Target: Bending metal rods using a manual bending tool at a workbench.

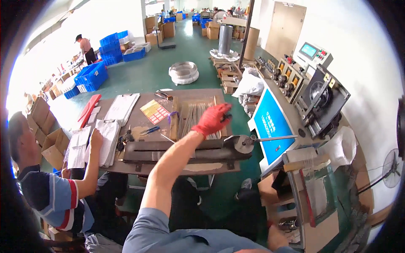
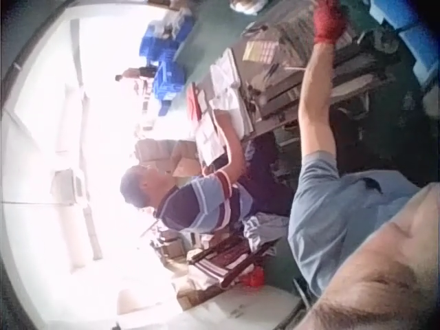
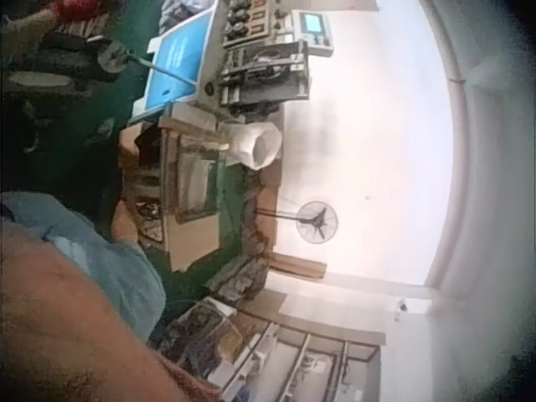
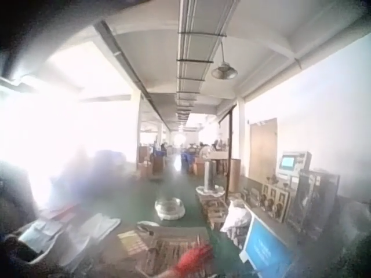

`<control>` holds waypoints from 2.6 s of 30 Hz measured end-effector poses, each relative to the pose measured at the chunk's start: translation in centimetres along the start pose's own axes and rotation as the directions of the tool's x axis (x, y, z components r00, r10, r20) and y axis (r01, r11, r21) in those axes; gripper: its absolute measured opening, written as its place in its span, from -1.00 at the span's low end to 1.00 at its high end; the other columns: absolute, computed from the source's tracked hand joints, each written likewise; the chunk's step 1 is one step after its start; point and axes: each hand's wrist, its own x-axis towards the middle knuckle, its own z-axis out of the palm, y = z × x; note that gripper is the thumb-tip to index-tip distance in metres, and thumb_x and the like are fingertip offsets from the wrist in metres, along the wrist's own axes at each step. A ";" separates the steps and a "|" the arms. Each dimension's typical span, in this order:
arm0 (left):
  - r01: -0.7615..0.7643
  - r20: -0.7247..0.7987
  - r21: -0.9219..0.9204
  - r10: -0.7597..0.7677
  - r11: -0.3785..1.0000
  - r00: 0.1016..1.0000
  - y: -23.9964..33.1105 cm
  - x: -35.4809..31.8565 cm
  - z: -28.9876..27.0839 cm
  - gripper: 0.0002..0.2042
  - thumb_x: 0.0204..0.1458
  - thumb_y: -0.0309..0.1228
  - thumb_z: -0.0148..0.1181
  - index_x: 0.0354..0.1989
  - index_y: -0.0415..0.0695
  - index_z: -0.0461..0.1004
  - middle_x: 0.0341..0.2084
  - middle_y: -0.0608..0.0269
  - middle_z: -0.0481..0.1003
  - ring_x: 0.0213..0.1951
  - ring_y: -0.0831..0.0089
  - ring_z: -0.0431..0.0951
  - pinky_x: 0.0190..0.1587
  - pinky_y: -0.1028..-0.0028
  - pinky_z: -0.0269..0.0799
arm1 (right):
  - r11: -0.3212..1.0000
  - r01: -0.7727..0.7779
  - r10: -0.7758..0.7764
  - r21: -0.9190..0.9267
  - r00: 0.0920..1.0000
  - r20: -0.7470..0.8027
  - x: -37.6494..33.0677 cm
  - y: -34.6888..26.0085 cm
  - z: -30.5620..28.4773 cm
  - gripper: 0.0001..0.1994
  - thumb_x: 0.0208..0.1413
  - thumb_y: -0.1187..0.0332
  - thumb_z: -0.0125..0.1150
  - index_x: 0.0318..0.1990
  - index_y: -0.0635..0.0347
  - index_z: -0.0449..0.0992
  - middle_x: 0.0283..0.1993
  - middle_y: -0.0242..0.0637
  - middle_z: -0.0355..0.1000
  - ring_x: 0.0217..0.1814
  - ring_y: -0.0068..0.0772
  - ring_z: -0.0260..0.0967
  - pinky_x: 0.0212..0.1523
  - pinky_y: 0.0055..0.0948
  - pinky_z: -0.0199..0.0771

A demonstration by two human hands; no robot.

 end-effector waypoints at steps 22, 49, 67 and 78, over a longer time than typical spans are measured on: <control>0.002 0.470 0.162 -0.079 0.987 0.879 7.4 1.4 5.6 -0.38 -0.14 -0.12 0.23 0.20 0.16 0.30 0.15 0.29 0.35 0.03 0.13 0.46 0.03 0.23 0.42 | 0.654 -0.435 0.191 0.620 0.887 0.420 -17.4 -13.7 -7.3 -0.60 -0.11 0.19 0.29 -0.10 0.17 0.54 -0.04 -0.04 0.48 0.01 0.00 0.43 -0.03 -0.17 0.48; 0.021 0.474 0.426 -0.243 0.904 0.846 8.6 1.3 5.6 -0.60 -0.05 -0.06 0.11 -0.09 0.00 0.49 -0.26 0.12 0.57 -0.19 0.16 0.57 -0.17 0.23 0.47 | 0.839 -0.161 -0.036 0.520 0.937 0.348 -11.6 -15.2 6.7 -0.68 0.04 0.27 0.00 -0.07 0.13 0.52 -0.04 0.01 0.47 -0.04 0.13 0.45 -0.14 0.06 0.46; 0.026 0.442 0.450 -0.247 0.893 0.862 8.2 1.0 5.8 -0.66 -0.07 -0.03 0.13 -0.28 -0.03 0.52 -0.40 0.05 0.57 -0.28 0.09 0.59 -0.27 0.15 0.49 | 0.750 -0.145 -0.080 0.645 0.948 0.307 -9.3 -15.7 16.3 -0.61 0.03 0.10 0.11 -0.09 0.17 0.54 -0.14 -0.01 0.51 -0.11 -0.02 0.50 -0.15 -0.10 0.48; 0.078 0.408 0.422 -0.266 0.903 0.874 8.4 0.7 6.2 -0.70 -0.11 -0.14 0.11 -0.31 -0.06 0.56 -0.33 0.05 0.58 -0.24 0.08 0.58 -0.21 0.19 0.49 | 0.637 -0.155 -0.051 0.755 0.969 0.242 -15.1 -17.1 14.5 -0.61 0.17 0.08 -0.02 0.06 0.03 0.46 -0.03 -0.16 0.47 -0.04 -0.24 0.44 -0.03 -0.18 0.44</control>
